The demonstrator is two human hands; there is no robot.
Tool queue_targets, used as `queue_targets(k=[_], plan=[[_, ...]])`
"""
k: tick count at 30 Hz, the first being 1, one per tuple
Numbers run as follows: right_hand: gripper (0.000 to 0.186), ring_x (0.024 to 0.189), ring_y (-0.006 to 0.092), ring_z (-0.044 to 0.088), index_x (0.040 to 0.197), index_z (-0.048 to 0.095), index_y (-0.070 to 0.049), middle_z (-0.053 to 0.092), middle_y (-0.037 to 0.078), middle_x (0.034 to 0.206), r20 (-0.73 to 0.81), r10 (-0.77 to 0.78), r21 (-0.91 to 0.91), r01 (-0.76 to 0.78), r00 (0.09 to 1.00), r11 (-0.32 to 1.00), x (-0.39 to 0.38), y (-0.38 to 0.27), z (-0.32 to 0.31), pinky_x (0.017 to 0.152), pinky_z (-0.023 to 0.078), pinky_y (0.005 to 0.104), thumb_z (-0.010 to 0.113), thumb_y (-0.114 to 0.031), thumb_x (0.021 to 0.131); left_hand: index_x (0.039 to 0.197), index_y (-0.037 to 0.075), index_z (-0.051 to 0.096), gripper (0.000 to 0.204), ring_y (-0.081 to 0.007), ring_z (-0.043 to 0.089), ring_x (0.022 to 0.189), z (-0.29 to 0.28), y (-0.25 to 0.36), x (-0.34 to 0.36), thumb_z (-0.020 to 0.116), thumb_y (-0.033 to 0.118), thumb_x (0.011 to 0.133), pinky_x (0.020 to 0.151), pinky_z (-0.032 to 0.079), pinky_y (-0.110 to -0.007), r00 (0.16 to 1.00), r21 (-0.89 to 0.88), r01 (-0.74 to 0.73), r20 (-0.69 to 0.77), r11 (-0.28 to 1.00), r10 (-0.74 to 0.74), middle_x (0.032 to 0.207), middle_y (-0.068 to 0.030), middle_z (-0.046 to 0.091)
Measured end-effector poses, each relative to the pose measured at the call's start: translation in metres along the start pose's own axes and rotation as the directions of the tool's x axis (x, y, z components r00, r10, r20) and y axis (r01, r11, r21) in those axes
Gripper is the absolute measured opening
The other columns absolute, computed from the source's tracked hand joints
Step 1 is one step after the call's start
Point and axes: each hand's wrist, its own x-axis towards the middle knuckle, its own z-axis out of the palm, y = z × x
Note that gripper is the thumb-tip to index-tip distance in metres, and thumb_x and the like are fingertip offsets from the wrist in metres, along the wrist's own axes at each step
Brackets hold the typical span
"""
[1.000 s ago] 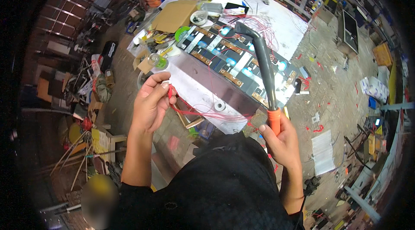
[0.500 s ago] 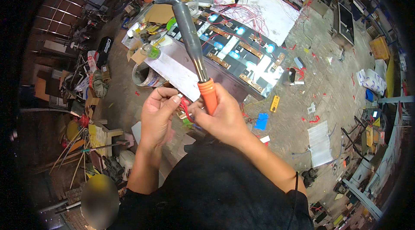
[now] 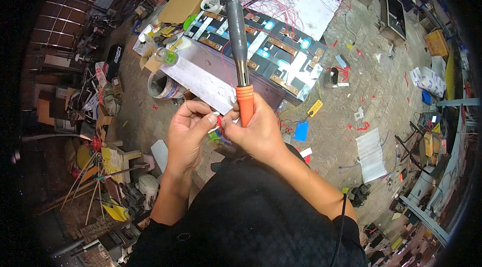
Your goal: The person uses a soldering iron to attach red wires to the terminals of a series of battery cells arranged on a workbench. The person repeatedly heats the connection points and applies solder to secure the wires.
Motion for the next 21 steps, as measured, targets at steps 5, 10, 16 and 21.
queue_targets(k=[5, 10, 16, 21], plan=[[0.04, 0.087, 0.0088, 0.065, 0.116, 0.054, 0.0, 0.058, 0.002, 0.098, -0.002, -0.011, 0.046, 0.011, 1.0, 0.999, -0.001, 0.004, -0.003, 0.075, 0.056, 0.0279, 0.076, 0.002, 0.083, 0.115, 0.0, 0.062, 0.019, -0.0104, 0.063, 0.09, 0.003, -0.002, 0.003, 0.069, 0.0, 0.097, 0.086, 0.053, -0.026, 0.997, -0.03, 0.07, -0.015, 0.997, -0.07, 0.104, -0.0055, 0.067], [0.04, 0.085, 0.0087, 0.065, 0.116, 0.054, 0.001, 0.06, 0.001, 0.096, -0.002, 0.002, 0.04, -0.002, 1.0, 0.999, 0.002, 0.004, -0.007, 0.076, 0.056, 0.0275, 0.075, 0.004, 0.083, 0.119, -0.001, 0.061, 0.023, -0.007, 0.063, 0.095, 0.0, -0.008, 0.002, 0.067, -0.003, 0.097, 0.085, 0.052, -0.024, 0.998, 0.084, 0.054, 0.039, 0.995, -0.058, 0.107, -0.0047, 0.067], [0.037, 0.082, 0.0073, 0.063, 0.116, 0.053, 0.001, 0.061, 0.001, 0.093, 0.029, -0.02, 0.034, 0.02, 0.999, 0.999, 0.003, 0.001, -0.01, 0.075, 0.055, 0.0267, 0.072, 0.004, 0.083, 0.121, 0.0, 0.059, 0.022, -0.005, 0.061, 0.096, 0.004, -0.018, 0.001, 0.064, -0.004, 0.099, 0.083, 0.052, -0.022, 0.998, 0.125, -0.043, 0.058, 0.991, 0.036, 0.109, -0.0033, 0.065], [0.033, 0.079, 0.0065, 0.06, 0.115, 0.052, 0.0, 0.06, 0.001, 0.088, 0.103, 0.009, 0.03, -0.012, 0.995, 0.999, 0.002, 0.0, -0.015, 0.073, 0.052, 0.0251, 0.068, 0.003, 0.086, 0.123, -0.001, 0.055, 0.023, -0.0094, 0.062, 0.1, 0.013, -0.015, -0.004, 0.063, -0.001, 0.101, 0.09, 0.052, -0.026, 0.995, 0.122, -0.064, 0.083, 0.99, 0.054, 0.117, -0.0076, 0.064]])
